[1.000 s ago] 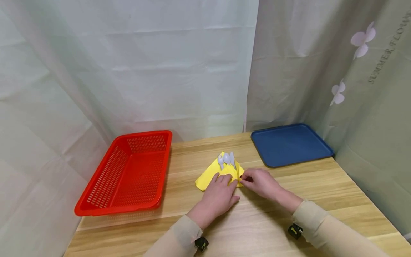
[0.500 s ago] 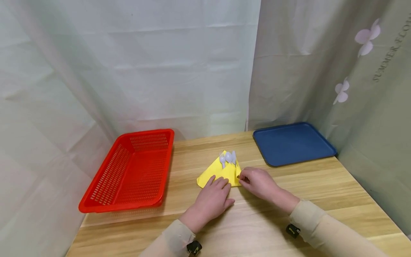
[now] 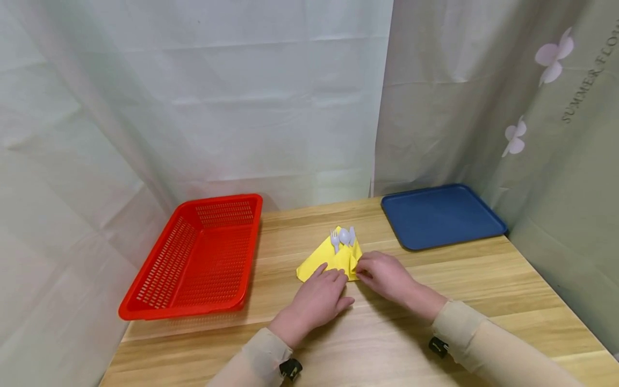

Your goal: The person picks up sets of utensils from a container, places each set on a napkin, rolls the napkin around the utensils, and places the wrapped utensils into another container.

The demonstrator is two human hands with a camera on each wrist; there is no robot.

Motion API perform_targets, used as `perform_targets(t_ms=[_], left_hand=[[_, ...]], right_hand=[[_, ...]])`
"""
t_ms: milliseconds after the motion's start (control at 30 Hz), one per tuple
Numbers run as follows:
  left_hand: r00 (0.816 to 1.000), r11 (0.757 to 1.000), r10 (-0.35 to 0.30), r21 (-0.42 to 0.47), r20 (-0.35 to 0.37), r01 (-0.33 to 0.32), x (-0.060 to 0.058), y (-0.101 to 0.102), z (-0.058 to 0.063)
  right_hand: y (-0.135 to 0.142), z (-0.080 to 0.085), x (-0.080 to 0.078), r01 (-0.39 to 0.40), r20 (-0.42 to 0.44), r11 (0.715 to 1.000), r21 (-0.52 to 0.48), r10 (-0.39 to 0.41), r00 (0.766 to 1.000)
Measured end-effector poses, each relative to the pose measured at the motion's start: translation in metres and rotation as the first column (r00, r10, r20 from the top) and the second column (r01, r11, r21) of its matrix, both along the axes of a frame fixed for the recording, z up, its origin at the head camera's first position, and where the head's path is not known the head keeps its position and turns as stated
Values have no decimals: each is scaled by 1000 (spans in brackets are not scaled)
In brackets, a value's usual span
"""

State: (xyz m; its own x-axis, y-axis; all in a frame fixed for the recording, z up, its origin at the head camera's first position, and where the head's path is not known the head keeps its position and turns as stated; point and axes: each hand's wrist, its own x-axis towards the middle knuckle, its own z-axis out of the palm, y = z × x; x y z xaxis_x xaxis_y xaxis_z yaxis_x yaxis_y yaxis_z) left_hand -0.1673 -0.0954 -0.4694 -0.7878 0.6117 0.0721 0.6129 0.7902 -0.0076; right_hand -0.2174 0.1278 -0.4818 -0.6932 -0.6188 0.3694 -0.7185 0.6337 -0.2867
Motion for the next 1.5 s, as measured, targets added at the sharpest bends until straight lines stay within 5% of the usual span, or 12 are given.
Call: perform_targets(t_ms=[267,533,1233,1500], left_hand=[[999,1000,18,24,37,-19,-2,0,1],[1000,1000,-14,9,16,14,-3,-1,3],[998,998,33,-49,-59,-35,-4,0,0],[996,998,32,-45,-87,-35,-6,-4,-2]], right_hand=[[0,-3,-2,-26,0,999,40,26,1000],[13,3,-3,-149,22,985,89,148,989],[9,-1,-13,-119,45,992,53,117,992],[9,-2,-16,-136,111,979,150,120,987]])
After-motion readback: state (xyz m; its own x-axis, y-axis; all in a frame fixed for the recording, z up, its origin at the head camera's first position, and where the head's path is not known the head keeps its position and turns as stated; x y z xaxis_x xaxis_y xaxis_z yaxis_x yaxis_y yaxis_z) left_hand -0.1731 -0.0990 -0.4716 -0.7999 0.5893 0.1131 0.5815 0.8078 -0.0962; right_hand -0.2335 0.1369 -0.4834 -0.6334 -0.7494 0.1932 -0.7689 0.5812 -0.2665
